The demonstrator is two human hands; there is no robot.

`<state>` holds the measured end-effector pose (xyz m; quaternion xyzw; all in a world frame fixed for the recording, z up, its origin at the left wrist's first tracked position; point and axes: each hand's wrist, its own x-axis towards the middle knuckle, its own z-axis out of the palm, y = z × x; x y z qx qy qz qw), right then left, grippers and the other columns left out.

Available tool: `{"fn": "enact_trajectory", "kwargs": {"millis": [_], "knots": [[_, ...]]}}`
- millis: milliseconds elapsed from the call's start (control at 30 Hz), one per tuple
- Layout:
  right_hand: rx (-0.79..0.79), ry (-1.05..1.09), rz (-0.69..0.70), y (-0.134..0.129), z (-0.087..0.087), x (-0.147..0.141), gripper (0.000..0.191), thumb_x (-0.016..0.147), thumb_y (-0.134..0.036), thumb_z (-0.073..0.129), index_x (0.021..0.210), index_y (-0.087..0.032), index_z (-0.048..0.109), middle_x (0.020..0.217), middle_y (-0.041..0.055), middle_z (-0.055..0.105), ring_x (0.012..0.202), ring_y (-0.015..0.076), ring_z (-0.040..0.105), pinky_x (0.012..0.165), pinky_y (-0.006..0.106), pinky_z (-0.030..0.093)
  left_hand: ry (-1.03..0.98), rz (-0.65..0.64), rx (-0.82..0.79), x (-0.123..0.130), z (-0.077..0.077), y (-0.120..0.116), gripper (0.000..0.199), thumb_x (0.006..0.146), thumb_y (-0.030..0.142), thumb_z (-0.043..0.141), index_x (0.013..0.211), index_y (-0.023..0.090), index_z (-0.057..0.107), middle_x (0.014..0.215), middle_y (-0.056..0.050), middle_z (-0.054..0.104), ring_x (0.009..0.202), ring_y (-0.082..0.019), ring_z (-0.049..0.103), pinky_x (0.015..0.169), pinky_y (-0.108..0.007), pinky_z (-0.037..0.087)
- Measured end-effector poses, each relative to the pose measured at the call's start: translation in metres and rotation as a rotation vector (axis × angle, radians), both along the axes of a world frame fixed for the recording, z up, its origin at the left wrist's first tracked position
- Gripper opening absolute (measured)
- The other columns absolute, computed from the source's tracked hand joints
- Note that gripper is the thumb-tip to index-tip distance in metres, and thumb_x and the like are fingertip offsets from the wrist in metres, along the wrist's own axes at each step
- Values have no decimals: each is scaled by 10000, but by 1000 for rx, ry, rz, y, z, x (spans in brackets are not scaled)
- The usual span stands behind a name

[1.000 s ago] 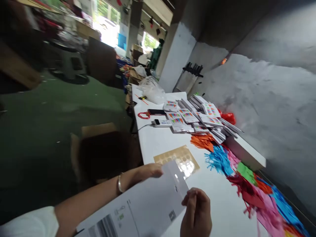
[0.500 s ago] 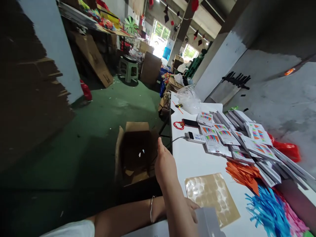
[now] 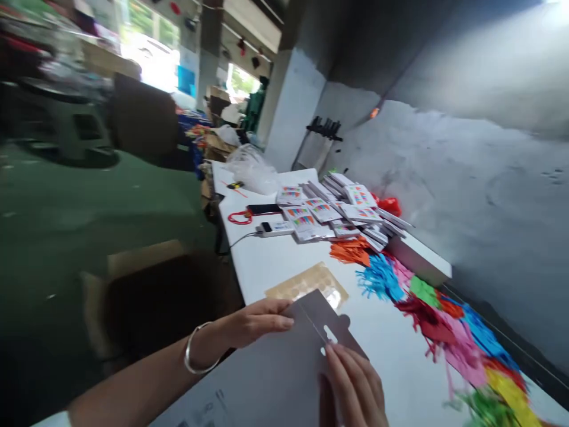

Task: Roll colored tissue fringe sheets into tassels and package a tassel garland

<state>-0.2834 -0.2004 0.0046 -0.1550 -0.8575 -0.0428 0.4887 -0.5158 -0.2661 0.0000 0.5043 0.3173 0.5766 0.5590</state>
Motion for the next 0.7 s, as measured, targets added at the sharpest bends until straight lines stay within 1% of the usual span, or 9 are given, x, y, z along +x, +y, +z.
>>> {"fn": "enact_trajectory", "kwargs": {"millis": [67,133,233,300,433,533,600,633,700], "knots": [[48,-35,-82,-5,6,12,486,961,-183,593,1428,-294,519,1191,67,680,1076,248,634,906,402,488,112,-4,107,16,14,4,428,881,542,627,1015,141,694,921,-69,692,879,-232,617,806,-322,501],[37,-25,-171,-9,15,24,462,966,-240,607,1418,-238,510,1221,105,643,1105,248,611,924,396,486,260,12,207,36,25,7,443,954,563,533,1048,152,672,1001,-81,678,923,-235,593,850,-331,493],[-42,22,-239,-13,22,48,286,956,-317,628,1219,-217,577,1114,99,636,1044,242,614,886,383,498,415,-18,285,65,32,6,431,1011,547,429,1095,183,646,1046,-74,671,933,-221,576,846,-308,494],[-126,54,-247,-18,20,65,217,955,-345,618,1127,-225,561,996,63,635,930,217,625,815,351,508,473,-22,303,83,29,5,418,1032,524,391,1098,191,634,1029,-66,675,905,-207,582,821,-291,498],[-324,25,-208,-26,13,98,288,931,-376,618,1173,-231,556,898,24,638,763,172,634,706,277,519,552,28,292,111,17,8,365,1046,473,382,1042,200,624,950,-48,691,838,-188,614,775,-267,499],[-561,-193,-138,-27,19,120,243,823,-282,723,1038,-224,625,865,-5,680,694,138,629,608,213,484,643,13,314,126,9,11,363,1050,452,371,1018,199,629,896,-42,700,765,-171,620,714,-246,487],[-756,-405,-91,-28,27,129,99,780,-191,737,818,-223,651,700,-57,647,587,103,573,496,180,393,703,-3,363,134,5,13,349,1053,417,370,985,193,629,849,-36,697,715,-157,613,668,-228,467],[-845,-500,-56,-30,30,131,110,767,-157,734,747,-222,648,646,-73,628,553,91,551,461,171,351,732,-18,394,137,2,14,338,1053,396,375,970,191,630,820,-32,695,691,-151,610,647,-221,456],[-949,-611,3,-33,35,132,140,744,-96,704,757,-233,673,691,-75,664,591,90,587,471,157,350,798,-82,450,141,-4,14,300,1050,358,398,1006,194,645,810,-31,713,680,-151,628,637,-214,452]]}}
